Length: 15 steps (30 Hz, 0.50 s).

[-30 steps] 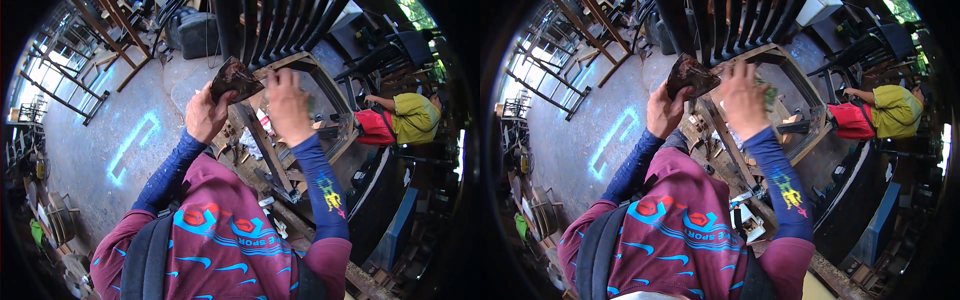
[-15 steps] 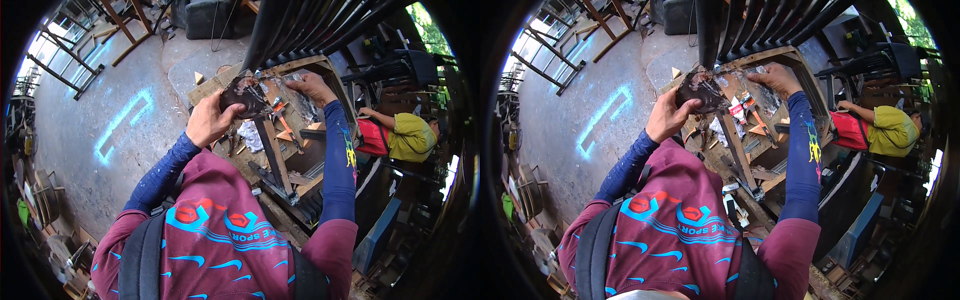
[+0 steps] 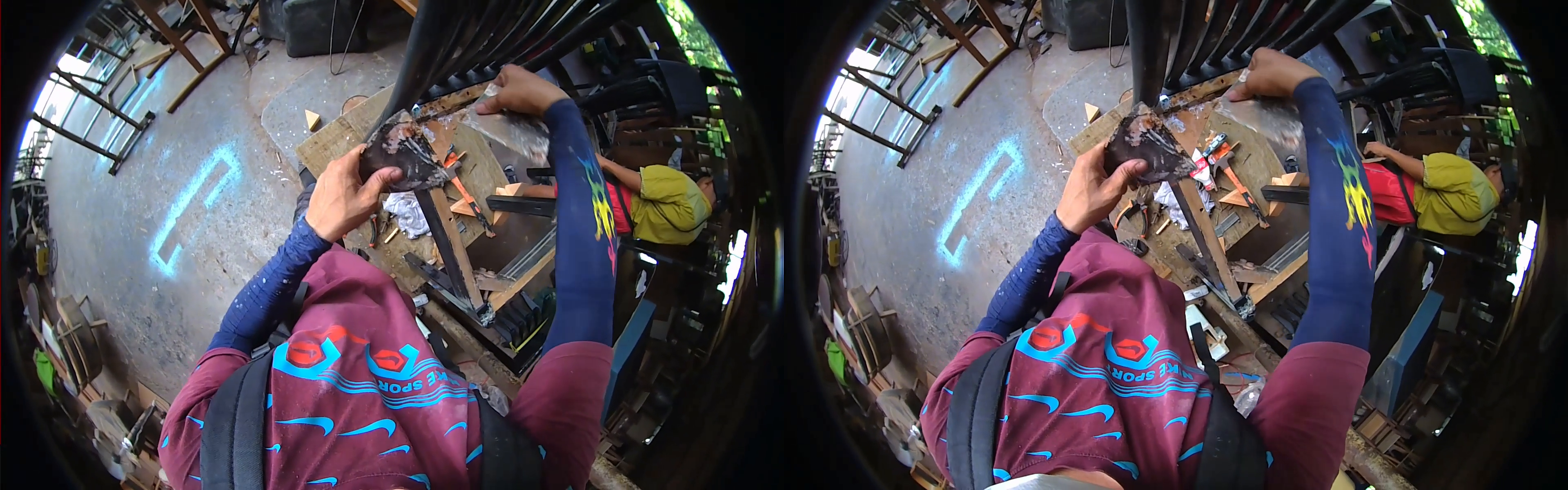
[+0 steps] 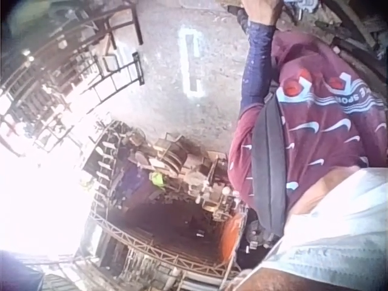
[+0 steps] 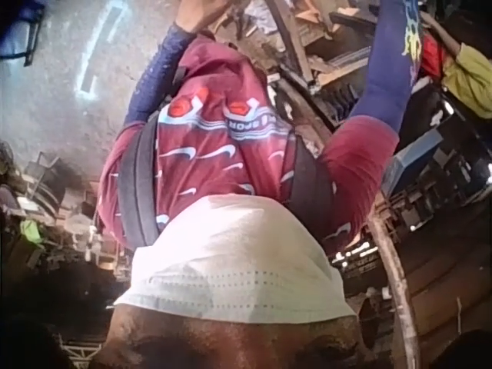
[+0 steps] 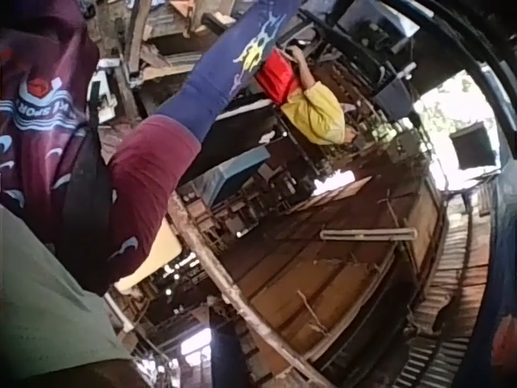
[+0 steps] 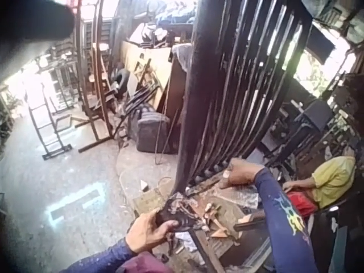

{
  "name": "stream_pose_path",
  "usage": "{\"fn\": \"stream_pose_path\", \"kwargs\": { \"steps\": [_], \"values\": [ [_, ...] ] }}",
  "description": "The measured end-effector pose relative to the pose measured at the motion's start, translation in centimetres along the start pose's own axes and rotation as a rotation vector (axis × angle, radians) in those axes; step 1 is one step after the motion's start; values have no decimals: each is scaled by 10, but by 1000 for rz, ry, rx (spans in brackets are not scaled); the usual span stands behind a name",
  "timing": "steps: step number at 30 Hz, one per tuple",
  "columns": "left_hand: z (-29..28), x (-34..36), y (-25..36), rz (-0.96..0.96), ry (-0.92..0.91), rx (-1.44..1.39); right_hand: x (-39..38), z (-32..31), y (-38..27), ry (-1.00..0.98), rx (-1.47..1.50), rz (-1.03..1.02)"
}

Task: Apply wood filler to a chair frame and wrap the repaired joint with plastic film.

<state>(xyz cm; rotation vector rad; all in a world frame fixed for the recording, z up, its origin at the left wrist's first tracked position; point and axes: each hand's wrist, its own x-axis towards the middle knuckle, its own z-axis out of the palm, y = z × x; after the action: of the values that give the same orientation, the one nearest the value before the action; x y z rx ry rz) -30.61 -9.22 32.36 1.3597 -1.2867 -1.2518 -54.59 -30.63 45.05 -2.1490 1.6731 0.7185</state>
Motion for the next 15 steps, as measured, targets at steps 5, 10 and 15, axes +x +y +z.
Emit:
{"fn": "stream_pose_path", "kwargs": {
  "steps": [5, 10, 15],
  "values": [
    [-8, 1, -6, 3, 61, -11, -65, 41, -22, 772, -8, -482],
    [-11, 1, -5, 29, 53, 53, -90, 94, -68, 634, -255, -198],
    [-6, -2, -7, 0, 42, 41, -79, 120, -88, 653, -164, -44]
  ]
}}
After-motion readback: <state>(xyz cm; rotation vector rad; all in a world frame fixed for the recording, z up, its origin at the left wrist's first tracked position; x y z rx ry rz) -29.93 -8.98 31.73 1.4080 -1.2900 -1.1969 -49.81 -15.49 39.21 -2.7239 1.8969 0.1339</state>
